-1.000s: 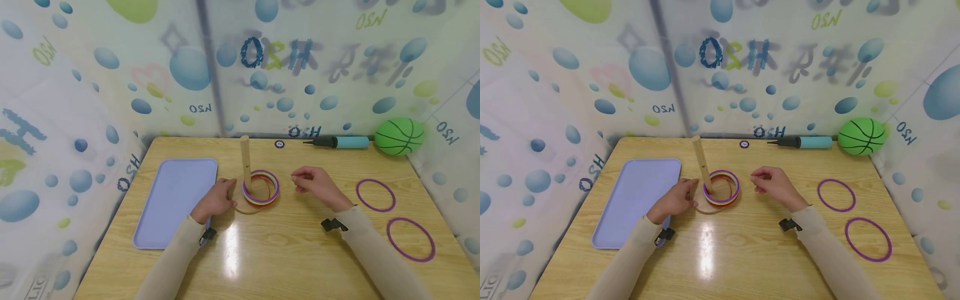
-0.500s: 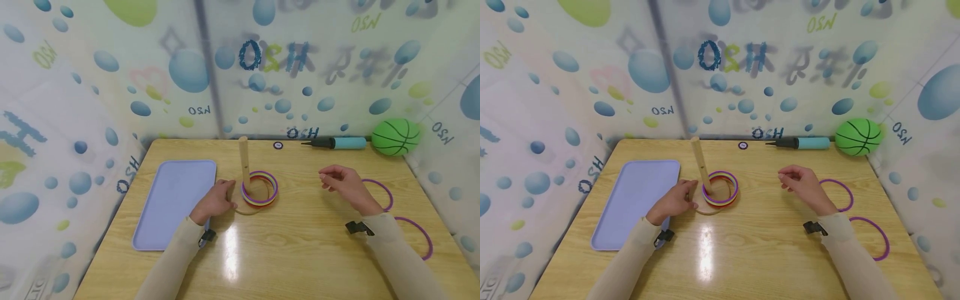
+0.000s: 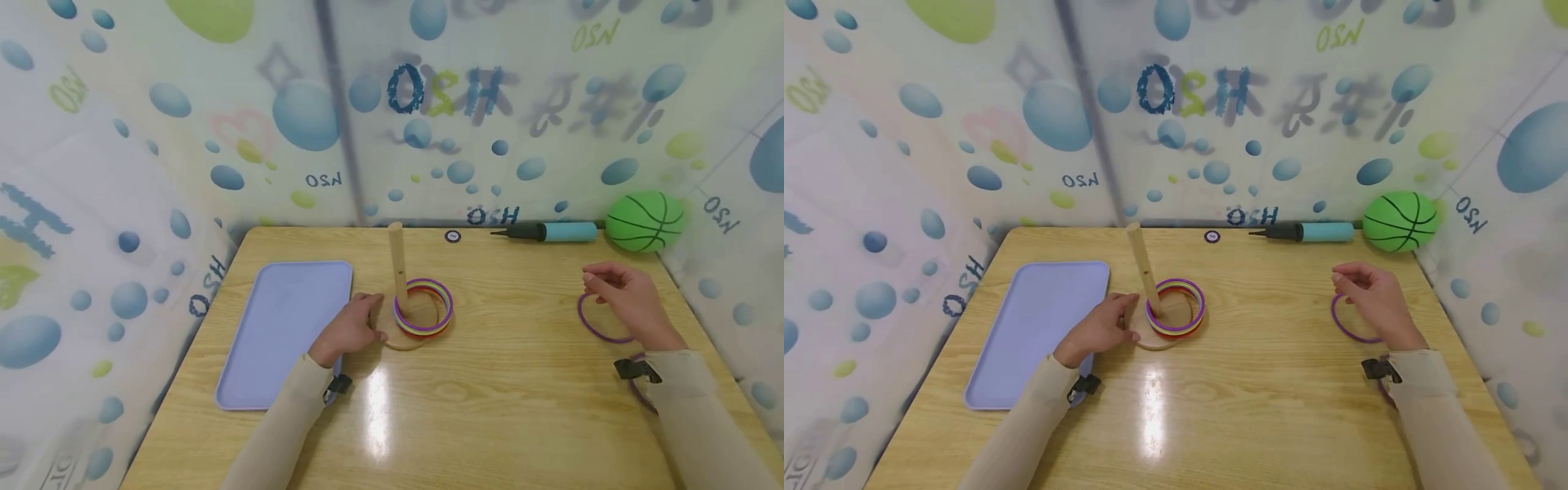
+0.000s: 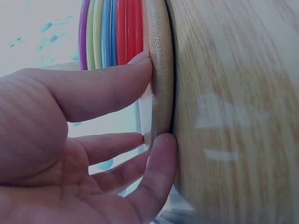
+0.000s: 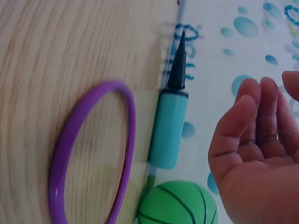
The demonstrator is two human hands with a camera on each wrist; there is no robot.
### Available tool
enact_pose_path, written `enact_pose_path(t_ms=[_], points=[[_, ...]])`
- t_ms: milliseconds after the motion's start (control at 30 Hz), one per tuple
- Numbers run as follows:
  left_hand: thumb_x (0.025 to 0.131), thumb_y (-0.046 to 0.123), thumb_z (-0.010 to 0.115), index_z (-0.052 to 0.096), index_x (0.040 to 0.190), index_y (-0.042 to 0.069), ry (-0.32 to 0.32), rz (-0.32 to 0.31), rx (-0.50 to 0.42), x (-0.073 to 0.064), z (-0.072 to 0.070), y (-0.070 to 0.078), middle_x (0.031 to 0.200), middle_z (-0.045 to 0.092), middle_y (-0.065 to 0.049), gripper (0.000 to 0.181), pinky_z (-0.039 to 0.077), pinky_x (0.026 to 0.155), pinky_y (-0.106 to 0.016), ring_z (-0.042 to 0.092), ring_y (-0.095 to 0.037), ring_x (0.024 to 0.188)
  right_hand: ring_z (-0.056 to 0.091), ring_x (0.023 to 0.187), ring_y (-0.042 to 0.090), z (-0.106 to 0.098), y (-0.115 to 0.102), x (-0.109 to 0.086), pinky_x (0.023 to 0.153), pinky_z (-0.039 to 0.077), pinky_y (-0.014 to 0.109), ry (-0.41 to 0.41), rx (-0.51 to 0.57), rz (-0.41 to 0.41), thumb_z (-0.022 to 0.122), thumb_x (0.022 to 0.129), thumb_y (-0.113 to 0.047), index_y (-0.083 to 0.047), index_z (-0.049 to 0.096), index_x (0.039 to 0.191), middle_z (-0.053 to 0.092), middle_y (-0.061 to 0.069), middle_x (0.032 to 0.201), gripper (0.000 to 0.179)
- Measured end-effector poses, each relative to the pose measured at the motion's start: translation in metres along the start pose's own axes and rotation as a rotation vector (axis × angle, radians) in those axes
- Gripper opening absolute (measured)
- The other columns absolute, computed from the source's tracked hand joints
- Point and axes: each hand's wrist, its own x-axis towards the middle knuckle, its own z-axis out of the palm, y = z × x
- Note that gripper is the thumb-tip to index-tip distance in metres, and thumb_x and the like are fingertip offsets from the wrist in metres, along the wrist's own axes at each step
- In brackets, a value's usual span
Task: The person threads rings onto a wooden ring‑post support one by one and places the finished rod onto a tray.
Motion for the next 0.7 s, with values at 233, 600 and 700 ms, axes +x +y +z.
enact_pose_path(t_ms=[233, 600, 700], points=[[0.084, 0.013, 0.089, 0.046, 0.156, -0.005, 0.001, -0.001, -0.001, 0.0, 0.001, -0.001, 0.151, 0.051, -0.03, 0.086, 0.044, 0.118, -0.052, 0.054, -0.043, 0.137, 0.07, 0.087, -0.006, -0.02, 0.016, 0.003, 0.072, 0.058, 0.016, -0.003, -0.043, 0.016, 0.068, 0.105, -0.03, -0.01, 0.07, 0.126, 0.07, -0.03, 0.098, 0.029], [0.085, 0.014, 0.089, 0.046, 0.157, -0.004, 0.001, -0.002, -0.002, 0.0, 0.001, -0.002, 0.152, 0.05, -0.029, 0.086, 0.043, 0.119, -0.053, 0.053, -0.044, 0.138, 0.043, 0.096, -0.021, -0.044, 0.054, 0.014, 0.077, 0.041, 0.006, -0.053, -0.337, 0.072, 0.061, 0.107, -0.045, -0.002, 0.061, 0.143, 0.065, -0.013, 0.12, 0.056], [0.085, 0.015, 0.089, 0.046, 0.156, -0.004, -0.001, -0.001, 0.004, 0.0, 0.001, -0.003, 0.151, 0.05, -0.029, 0.086, 0.044, 0.118, -0.053, 0.053, -0.044, 0.138, 0.047, 0.104, -0.009, -0.049, 0.059, 0.015, 0.077, 0.04, 0.009, -0.068, -0.377, 0.093, 0.058, 0.108, -0.045, -0.001, 0.059, 0.144, 0.064, 0.015, 0.135, 0.057]])
